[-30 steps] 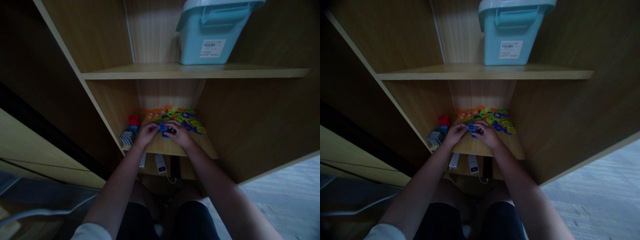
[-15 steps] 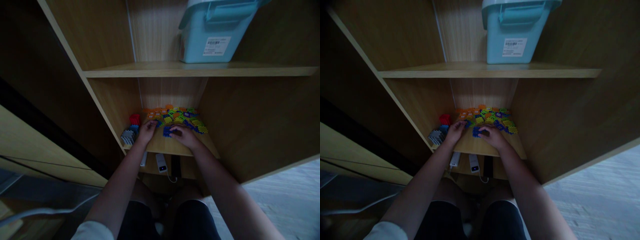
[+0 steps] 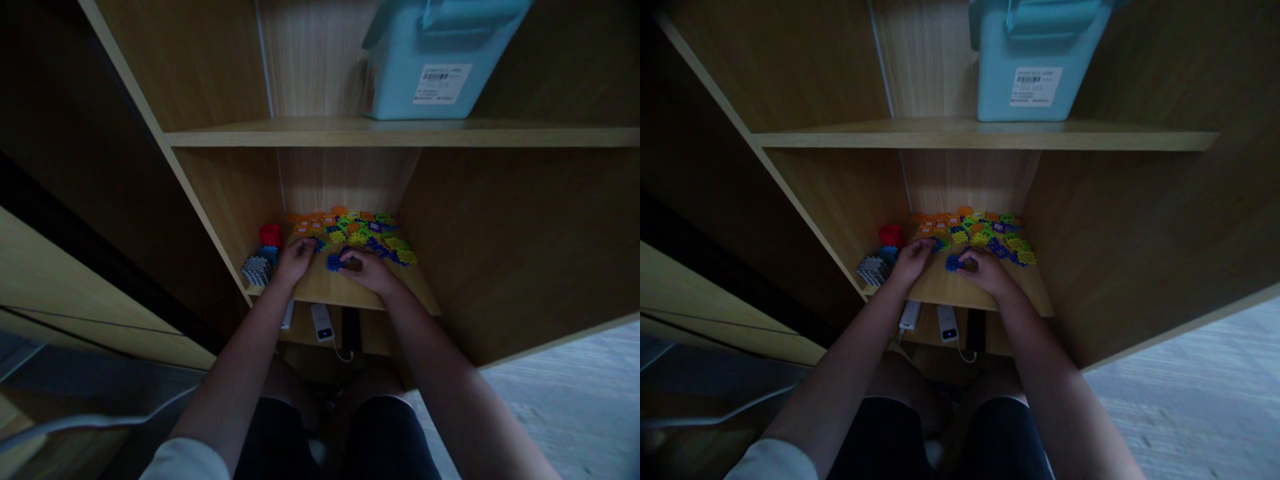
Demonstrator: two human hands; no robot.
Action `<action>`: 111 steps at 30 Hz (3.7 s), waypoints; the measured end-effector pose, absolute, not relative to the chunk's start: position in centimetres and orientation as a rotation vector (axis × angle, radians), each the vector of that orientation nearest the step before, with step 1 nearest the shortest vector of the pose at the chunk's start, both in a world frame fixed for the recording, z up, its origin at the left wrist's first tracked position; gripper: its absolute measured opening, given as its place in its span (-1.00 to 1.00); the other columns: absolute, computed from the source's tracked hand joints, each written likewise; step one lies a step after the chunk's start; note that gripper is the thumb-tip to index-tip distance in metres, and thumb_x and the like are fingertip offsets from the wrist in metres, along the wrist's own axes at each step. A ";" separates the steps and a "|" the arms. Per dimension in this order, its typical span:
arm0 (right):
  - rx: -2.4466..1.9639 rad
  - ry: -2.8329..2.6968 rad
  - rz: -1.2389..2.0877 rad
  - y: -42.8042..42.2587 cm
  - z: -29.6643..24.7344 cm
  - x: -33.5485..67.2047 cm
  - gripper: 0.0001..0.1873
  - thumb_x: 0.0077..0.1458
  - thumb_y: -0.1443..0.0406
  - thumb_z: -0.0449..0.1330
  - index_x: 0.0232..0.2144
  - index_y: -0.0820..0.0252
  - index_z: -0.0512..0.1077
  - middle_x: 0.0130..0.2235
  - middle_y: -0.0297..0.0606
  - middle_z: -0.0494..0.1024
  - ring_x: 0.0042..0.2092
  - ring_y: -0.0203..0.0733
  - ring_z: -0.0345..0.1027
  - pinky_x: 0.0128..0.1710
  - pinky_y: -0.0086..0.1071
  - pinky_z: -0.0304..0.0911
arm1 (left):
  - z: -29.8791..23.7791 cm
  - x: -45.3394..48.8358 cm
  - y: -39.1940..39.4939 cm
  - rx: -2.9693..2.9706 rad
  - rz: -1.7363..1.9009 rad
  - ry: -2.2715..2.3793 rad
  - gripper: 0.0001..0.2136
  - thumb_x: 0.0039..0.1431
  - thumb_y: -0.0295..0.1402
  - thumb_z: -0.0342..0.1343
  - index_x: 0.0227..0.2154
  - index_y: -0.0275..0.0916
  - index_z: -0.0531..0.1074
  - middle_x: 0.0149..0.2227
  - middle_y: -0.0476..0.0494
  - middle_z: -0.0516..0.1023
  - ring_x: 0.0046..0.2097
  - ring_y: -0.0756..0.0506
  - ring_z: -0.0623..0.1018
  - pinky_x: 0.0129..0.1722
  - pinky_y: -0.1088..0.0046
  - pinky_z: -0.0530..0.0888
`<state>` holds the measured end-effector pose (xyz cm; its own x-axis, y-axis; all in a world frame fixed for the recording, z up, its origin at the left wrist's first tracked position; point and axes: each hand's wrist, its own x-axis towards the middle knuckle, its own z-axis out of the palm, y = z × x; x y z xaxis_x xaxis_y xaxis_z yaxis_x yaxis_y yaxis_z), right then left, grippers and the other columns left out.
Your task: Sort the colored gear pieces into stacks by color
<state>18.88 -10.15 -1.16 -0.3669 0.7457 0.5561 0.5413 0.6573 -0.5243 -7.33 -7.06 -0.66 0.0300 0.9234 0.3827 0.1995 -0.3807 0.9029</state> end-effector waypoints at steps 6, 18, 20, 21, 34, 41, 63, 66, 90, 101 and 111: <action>-0.997 -2.061 0.352 -10.2 -1.2 18.9 -0.79 0.17 0.19 0.46 -0.13 -0.08 0.59 -0.05 -0.32 0.72 0.02 0.02 0.60 0.14 -0.04 0.42 | -0.2 -7.4 -7.3 1.697 1.376 1.182 -0.71 0.43 -0.11 0.17 -0.11 -0.21 0.66 0.00 -0.22 0.74 0.04 -0.19 0.68 0.17 0.22 0.56; -1.023 -2.094 0.326 -10.1 -1.3 19.0 -0.78 0.18 0.21 0.44 -0.12 -0.07 0.56 -0.03 -0.31 0.70 0.04 0.02 0.57 0.15 -0.03 0.39 | -0.5 -7.5 -7.3 1.702 1.386 1.165 -0.76 0.44 -0.23 0.12 -0.07 -0.19 0.65 0.00 -0.20 0.73 0.02 -0.18 0.68 0.17 0.19 0.55; -1.025 -2.099 0.322 -10.2 -1.2 19.0 -0.79 0.18 0.21 0.44 -0.13 -0.07 0.56 -0.03 -0.31 0.70 0.03 0.01 0.57 0.15 -0.04 0.39 | -0.6 -7.6 -7.2 1.699 1.378 1.153 -0.75 0.43 -0.26 0.09 -0.04 -0.19 0.65 0.00 -0.19 0.73 0.00 -0.16 0.68 0.15 0.22 0.57; -1.024 -2.100 0.323 -10.3 -1.1 19.0 -0.79 0.18 0.21 0.44 -0.13 -0.07 0.56 -0.04 -0.31 0.70 0.02 0.01 0.57 0.15 -0.04 0.39 | -0.7 -7.6 -7.2 1.691 1.372 1.150 -0.74 0.43 -0.28 0.09 -0.03 -0.18 0.65 -0.01 -0.17 0.73 -0.02 -0.15 0.68 0.12 0.24 0.57; -0.970 -1.947 0.206 -11.7 1.0 17.6 -0.78 0.32 0.13 0.35 -0.03 -0.05 0.51 0.00 -0.18 0.62 0.09 0.08 0.49 0.17 -0.01 0.38 | 0.3 -7.3 -8.7 1.837 1.300 1.054 -0.68 0.43 -0.28 0.09 0.12 -0.14 0.62 -0.02 -0.17 0.74 -0.08 -0.14 0.71 0.05 0.25 0.62; -0.959 -2.008 0.174 -11.9 1.0 16.3 -0.73 0.33 0.11 0.35 0.04 -0.07 0.51 0.00 -0.17 0.63 0.08 0.11 0.50 0.14 -0.01 0.40 | 1.7 -6.4 -10.8 2.125 1.227 0.943 -0.71 0.44 -0.35 0.07 0.05 -0.13 0.66 0.04 -0.18 0.74 0.05 -0.17 0.70 0.15 0.22 0.59; -0.968 -1.969 0.252 -12.3 1.0 16.1 -0.74 0.36 0.07 0.30 0.02 -0.03 0.50 -0.02 -0.16 0.62 0.01 0.04 0.52 0.06 -0.07 0.46 | 1.5 -6.3 -10.7 2.376 1.300 1.098 -0.84 0.38 -0.38 0.23 -0.10 -0.09 0.69 -0.16 -0.17 0.72 -0.06 -0.21 0.64 0.05 0.16 0.56; -0.987 -1.960 0.286 -11.8 0.5 16.3 -0.82 0.38 0.09 0.26 -0.06 -0.04 0.53 -0.09 -0.20 0.65 -0.05 0.01 0.53 0.01 -0.09 0.47 | 1.4 -6.1 -10.8 2.383 1.282 1.100 -0.84 0.36 -0.39 0.24 -0.11 -0.09 0.69 -0.18 -0.17 0.71 -0.06 -0.22 0.64 0.05 0.15 0.56; -1.050 -2.047 0.316 -10.8 -0.6 18.0 -0.71 0.20 0.27 0.38 -0.03 -0.04 0.53 0.00 -0.25 0.70 0.06 0.04 0.56 0.14 -0.03 0.41 | 0.0 -6.6 -8.5 2.126 1.047 0.938 -0.38 0.08 -0.44 0.41 0.24 -0.20 0.46 0.07 -0.25 0.67 0.11 -0.23 0.65 0.24 0.13 0.51; -1.150 -2.087 0.303 -11.1 -0.3 17.9 -0.63 0.16 0.28 0.38 0.03 0.00 0.52 0.05 -0.23 0.68 0.12 0.06 0.53 0.19 -0.02 0.37 | 0.2 -6.6 -8.5 2.146 1.034 0.906 -0.40 0.11 -0.44 0.39 0.23 -0.23 0.43 0.11 -0.27 0.65 0.13 -0.22 0.63 0.24 0.15 0.50; -1.131 -2.085 0.292 -11.0 -0.7 18.1 -0.56 0.14 0.25 0.40 0.07 0.03 0.47 0.09 -0.18 0.64 0.16 0.05 0.51 0.22 -0.04 0.37 | 0.4 -6.7 -8.8 2.161 1.024 0.958 -0.45 0.07 -0.46 0.39 0.16 -0.19 0.46 -0.07 -0.14 0.64 -0.01 -0.17 0.62 0.13 0.22 0.51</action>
